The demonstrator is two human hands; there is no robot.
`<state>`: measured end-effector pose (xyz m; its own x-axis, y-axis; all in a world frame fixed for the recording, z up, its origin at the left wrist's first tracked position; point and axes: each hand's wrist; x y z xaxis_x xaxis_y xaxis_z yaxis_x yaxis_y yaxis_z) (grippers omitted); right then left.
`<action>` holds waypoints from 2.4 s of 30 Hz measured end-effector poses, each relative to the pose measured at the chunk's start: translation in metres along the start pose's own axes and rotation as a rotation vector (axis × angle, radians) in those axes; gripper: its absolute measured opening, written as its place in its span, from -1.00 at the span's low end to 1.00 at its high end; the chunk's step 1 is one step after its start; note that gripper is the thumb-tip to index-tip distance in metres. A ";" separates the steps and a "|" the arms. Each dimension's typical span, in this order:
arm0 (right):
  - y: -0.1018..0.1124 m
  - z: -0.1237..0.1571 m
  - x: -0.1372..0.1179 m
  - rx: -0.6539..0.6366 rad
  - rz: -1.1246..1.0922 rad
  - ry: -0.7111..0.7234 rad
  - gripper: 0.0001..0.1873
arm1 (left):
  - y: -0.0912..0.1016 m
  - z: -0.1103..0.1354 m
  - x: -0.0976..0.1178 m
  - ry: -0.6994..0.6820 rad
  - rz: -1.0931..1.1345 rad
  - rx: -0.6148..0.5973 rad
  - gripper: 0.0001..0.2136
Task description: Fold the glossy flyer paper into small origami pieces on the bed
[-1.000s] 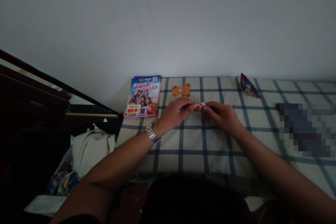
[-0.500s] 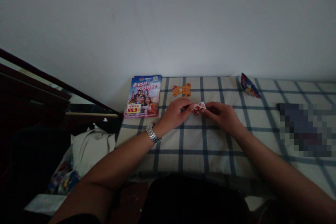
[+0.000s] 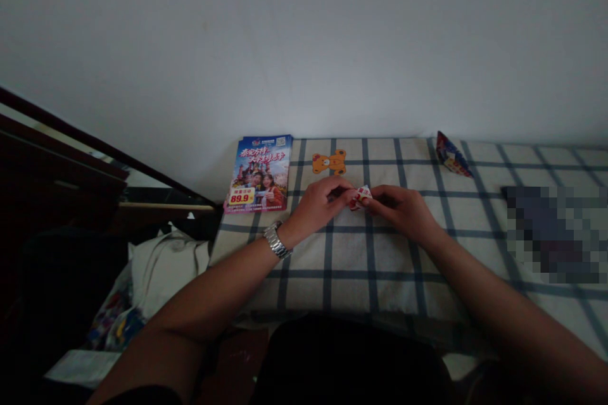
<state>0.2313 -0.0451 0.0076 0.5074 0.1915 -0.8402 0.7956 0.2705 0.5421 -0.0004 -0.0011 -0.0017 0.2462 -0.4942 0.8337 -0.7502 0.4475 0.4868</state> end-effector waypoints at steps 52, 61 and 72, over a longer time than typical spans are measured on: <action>0.004 -0.003 -0.004 0.048 -0.199 -0.060 -0.61 | -0.001 -0.003 -0.005 0.055 0.142 -0.032 -0.72; 0.005 -0.003 -0.005 0.071 -0.195 -0.059 -0.61 | 0.002 -0.003 -0.003 0.070 0.036 -0.010 -0.67; 0.004 -0.002 -0.002 0.035 -0.267 -0.050 -0.57 | 0.002 -0.001 -0.005 0.074 0.041 0.032 -0.70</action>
<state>0.2332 -0.0418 0.0113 0.2931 0.0710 -0.9534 0.9138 0.2725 0.3012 -0.0021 0.0033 -0.0048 0.2583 -0.4192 0.8704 -0.7794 0.4419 0.4442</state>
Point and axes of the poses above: each hand's wrist, its own z-axis away from the middle knuckle, its own y-axis out of the back of the hand, x = y × z, and after that the axes turned 8 degrees about -x, right-handed
